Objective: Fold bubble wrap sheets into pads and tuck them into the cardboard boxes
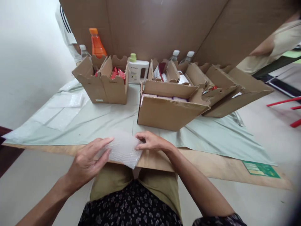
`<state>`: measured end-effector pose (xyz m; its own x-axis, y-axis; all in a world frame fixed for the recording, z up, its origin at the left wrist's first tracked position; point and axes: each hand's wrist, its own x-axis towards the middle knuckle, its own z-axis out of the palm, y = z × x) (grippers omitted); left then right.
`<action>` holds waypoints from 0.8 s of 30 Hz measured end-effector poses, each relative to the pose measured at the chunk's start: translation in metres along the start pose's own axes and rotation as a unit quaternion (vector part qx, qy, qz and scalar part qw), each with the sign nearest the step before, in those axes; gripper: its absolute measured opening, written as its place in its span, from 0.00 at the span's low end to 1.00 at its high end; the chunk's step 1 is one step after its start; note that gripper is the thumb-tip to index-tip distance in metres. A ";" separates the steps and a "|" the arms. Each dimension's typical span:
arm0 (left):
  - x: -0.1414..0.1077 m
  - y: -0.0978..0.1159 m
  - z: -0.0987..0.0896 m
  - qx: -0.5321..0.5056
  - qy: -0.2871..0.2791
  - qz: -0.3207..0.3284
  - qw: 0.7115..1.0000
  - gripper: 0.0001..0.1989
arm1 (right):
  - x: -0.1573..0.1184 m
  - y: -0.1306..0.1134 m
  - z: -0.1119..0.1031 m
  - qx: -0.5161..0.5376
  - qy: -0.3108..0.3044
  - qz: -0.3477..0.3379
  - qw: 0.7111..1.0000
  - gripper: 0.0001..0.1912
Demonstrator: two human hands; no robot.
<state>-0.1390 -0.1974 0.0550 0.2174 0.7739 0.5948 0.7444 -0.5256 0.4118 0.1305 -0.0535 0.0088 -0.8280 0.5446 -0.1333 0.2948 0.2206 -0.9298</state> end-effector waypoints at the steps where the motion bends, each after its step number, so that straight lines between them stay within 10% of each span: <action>1: -0.005 -0.002 -0.001 0.001 0.010 -0.030 1.000 0.18 | -0.008 0.002 0.002 0.006 0.008 0.003 1.000 0.16; 9: -0.001 -0.001 0.014 -0.115 0.064 -0.142 0.981 0.14 | -0.100 -0.033 0.005 0.105 0.283 -0.019 0.953 0.13; 14: 0.093 0.028 0.012 -0.038 0.173 -0.008 0.984 0.03 | -0.113 -0.101 -0.057 -0.034 0.487 -0.184 0.853 0.09; 19: 0.196 0.037 0.019 0.019 0.157 0.110 0.981 0.10 | -0.105 -0.150 -0.123 -0.285 0.613 -0.235 0.698 0.05; 24: 0.252 0.023 0.047 0.009 -0.015 0.069 0.997 0.12 | -0.097 -0.137 -0.174 -0.380 0.543 -0.117 0.740 0.04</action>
<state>-0.0378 0.0020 0.1815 0.3369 0.7048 0.6242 0.7167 -0.6219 0.3154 0.2538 0.0044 0.2089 -0.1496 0.6573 0.7386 0.7292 0.5778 -0.3666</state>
